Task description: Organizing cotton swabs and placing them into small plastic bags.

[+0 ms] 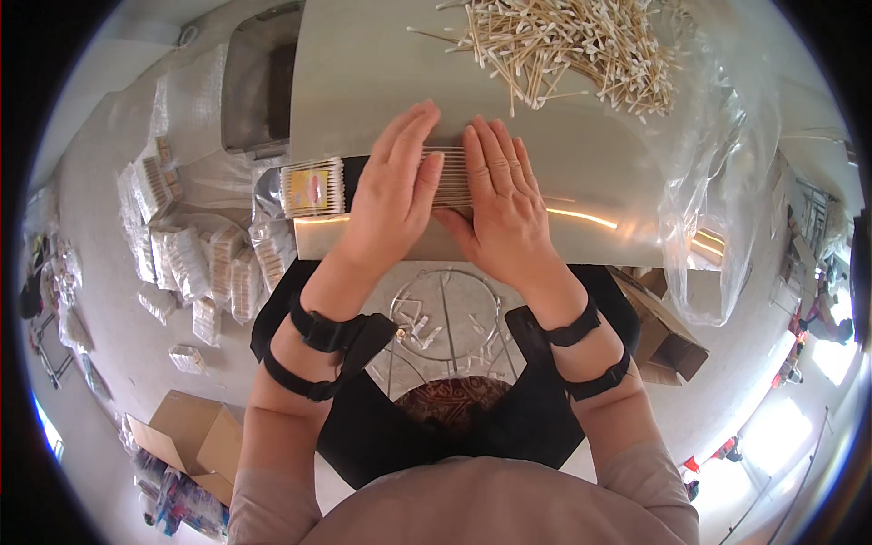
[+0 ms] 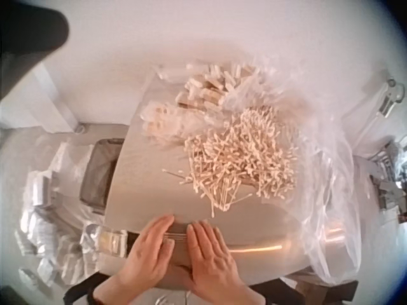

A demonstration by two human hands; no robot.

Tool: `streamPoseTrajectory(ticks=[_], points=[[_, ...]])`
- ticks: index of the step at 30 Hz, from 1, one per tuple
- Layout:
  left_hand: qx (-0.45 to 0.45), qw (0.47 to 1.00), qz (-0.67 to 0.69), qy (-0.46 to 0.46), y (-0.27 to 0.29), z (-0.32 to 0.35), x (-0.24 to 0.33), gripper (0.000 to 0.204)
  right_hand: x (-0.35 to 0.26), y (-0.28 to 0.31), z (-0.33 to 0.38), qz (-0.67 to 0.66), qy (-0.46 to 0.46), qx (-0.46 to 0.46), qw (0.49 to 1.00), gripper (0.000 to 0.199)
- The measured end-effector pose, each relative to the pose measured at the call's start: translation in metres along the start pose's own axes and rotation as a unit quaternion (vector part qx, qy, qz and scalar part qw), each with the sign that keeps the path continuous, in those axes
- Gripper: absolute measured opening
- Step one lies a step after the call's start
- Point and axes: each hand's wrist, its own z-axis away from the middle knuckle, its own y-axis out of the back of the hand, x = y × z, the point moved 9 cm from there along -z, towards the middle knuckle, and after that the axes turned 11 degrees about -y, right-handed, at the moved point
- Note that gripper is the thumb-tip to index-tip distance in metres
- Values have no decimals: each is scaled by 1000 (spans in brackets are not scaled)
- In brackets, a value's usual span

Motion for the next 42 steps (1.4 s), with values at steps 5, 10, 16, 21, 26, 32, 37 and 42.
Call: streamPoseTrajectory(ticks=[5, 10, 16, 21, 26, 32, 37, 42], points=[[8, 998, -56, -30, -13, 9, 13, 43, 6, 5, 3, -28, -6, 38, 999, 73], [-11, 983, -183, 4, -17, 21, 17, 50, 39, 27, 18, -181, -39, 168, 968, 33], [-49, 957, -284, 40, -23, 24, 9, 53, 34, 28, 21, -186, -31, 201, 961, 15], [-63, 948, -309, 36, -31, 24, 4, 52, 33, 29, 26, -154, -25, 211, 965, 15], [-80, 940, -328, 52, -33, 24, 1, 52, 30, 27, 26, -145, -13, 223, 964, 14], [-85, 937, -334, 58, -35, 25, -2, 52, 29, 27, 26, -147, -19, 221, 964, 13], [-93, 931, -346, 62, -36, 24, -4, 52, 30, 29, 25, -145, -33, 240, 959, 13], [-99, 931, -346, 65, -38, 22, -4, 52, 32, 28, 24, -128, -30, 239, 962, 14]])
